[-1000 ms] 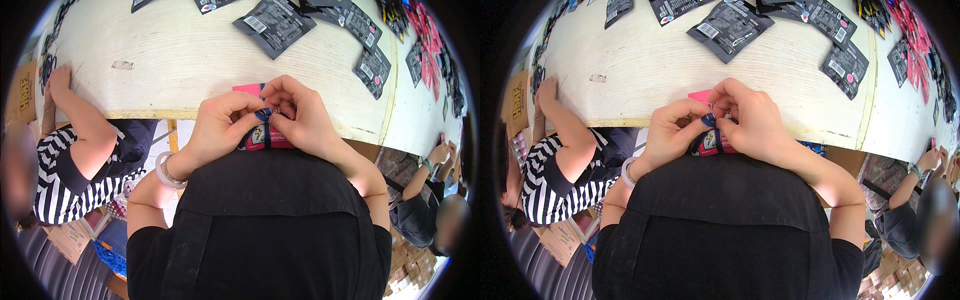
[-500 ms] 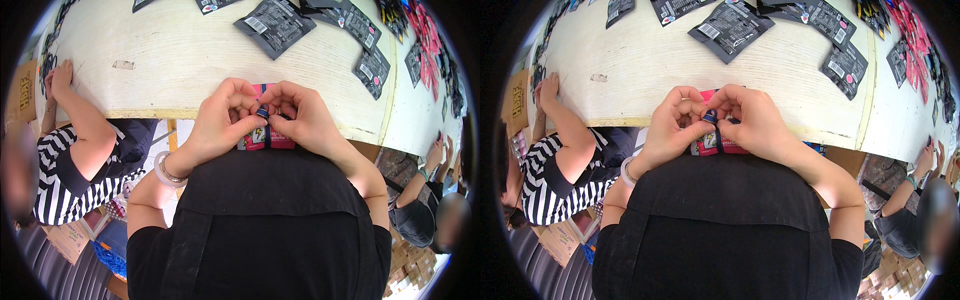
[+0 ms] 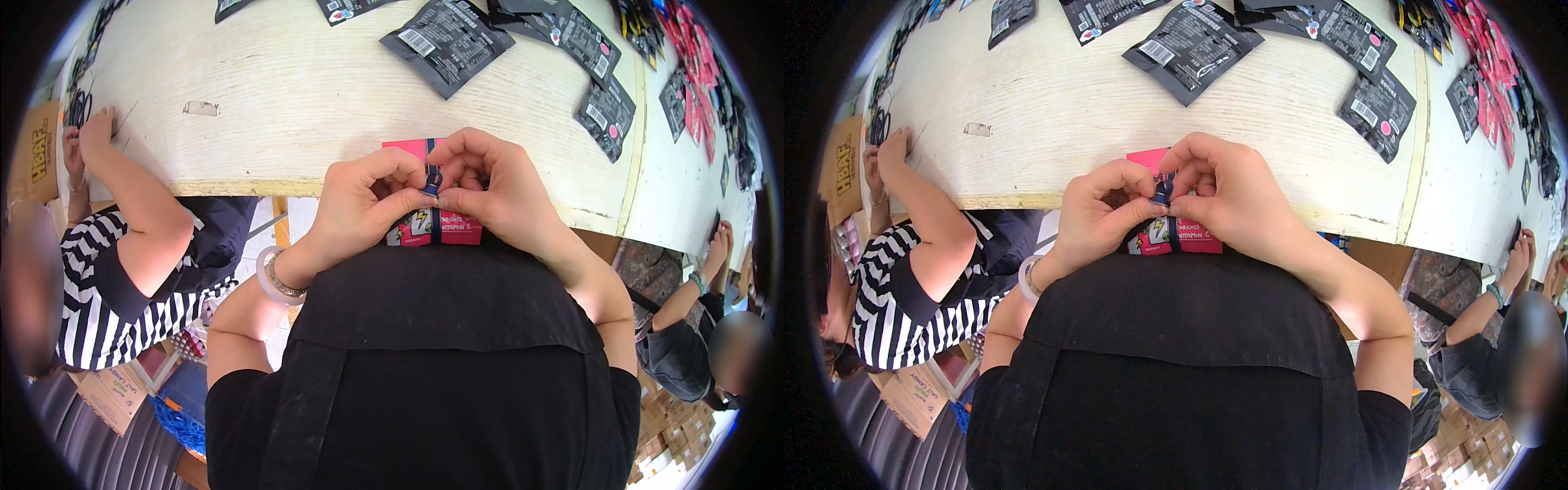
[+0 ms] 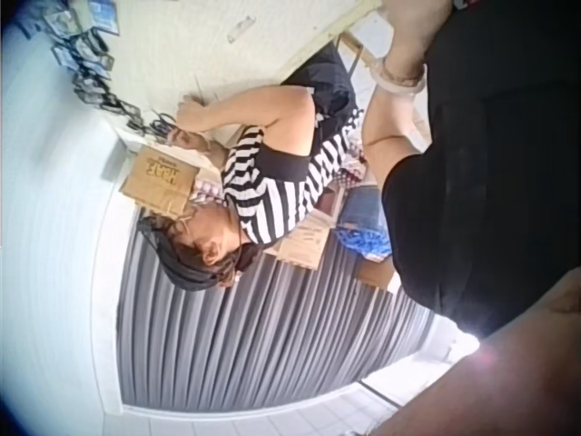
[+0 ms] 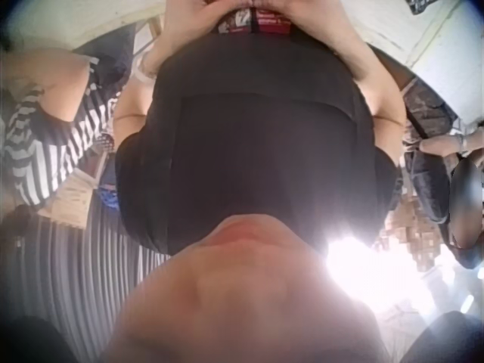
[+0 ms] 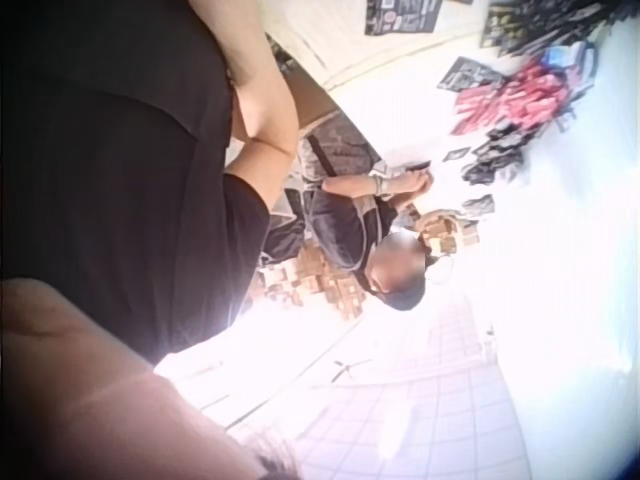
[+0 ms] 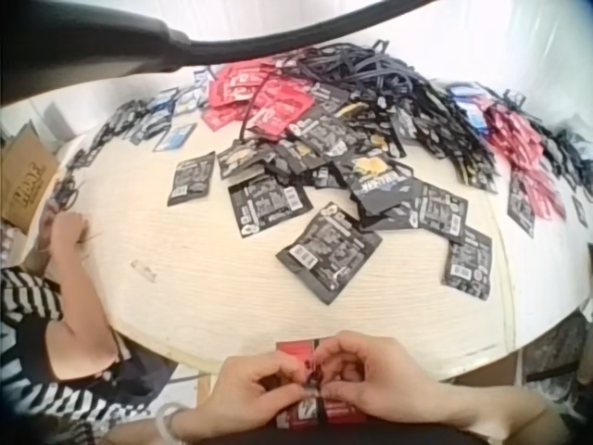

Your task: The person gathers small pink packets from a table and secures them into bundles using black rubber bands. They repeatedly pick up packets, align them, and tie them together, placing the finished bundles back on the table.

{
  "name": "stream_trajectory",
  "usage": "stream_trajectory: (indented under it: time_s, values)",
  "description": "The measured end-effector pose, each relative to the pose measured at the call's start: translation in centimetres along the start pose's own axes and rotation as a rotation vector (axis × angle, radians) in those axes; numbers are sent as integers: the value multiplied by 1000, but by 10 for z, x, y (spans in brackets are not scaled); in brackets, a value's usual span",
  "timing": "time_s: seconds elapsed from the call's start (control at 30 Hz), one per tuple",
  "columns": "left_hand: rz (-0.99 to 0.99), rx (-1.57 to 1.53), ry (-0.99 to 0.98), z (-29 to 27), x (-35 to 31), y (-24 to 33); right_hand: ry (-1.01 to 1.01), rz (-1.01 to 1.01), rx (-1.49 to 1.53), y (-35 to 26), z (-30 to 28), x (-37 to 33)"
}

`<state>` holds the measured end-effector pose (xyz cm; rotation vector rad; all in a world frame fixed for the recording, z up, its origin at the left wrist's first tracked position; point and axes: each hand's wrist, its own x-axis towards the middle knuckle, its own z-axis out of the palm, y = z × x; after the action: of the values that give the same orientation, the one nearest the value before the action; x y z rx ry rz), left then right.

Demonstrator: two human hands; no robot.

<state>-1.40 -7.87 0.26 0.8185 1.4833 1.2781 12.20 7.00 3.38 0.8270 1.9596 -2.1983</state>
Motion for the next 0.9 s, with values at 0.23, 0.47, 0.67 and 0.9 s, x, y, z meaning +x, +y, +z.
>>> stream_trajectory:
  time_s: [0.23, 0.47, 0.67, 0.9]
  values:
    - [-10, -105, 26, 0, -1, 2, -43, 23, 98, 1, -6, 5]
    - [-29, -138, 8, 1, 0, 5, -110, 146, -28, -7, -8, 7]
    - [-63, -99, -19, -2, 0, 3, -55, -33, -163, 1, -3, 3]
    - [-117, -129, 8, -3, -1, 1, 138, -121, -291, -5, 13, 3]
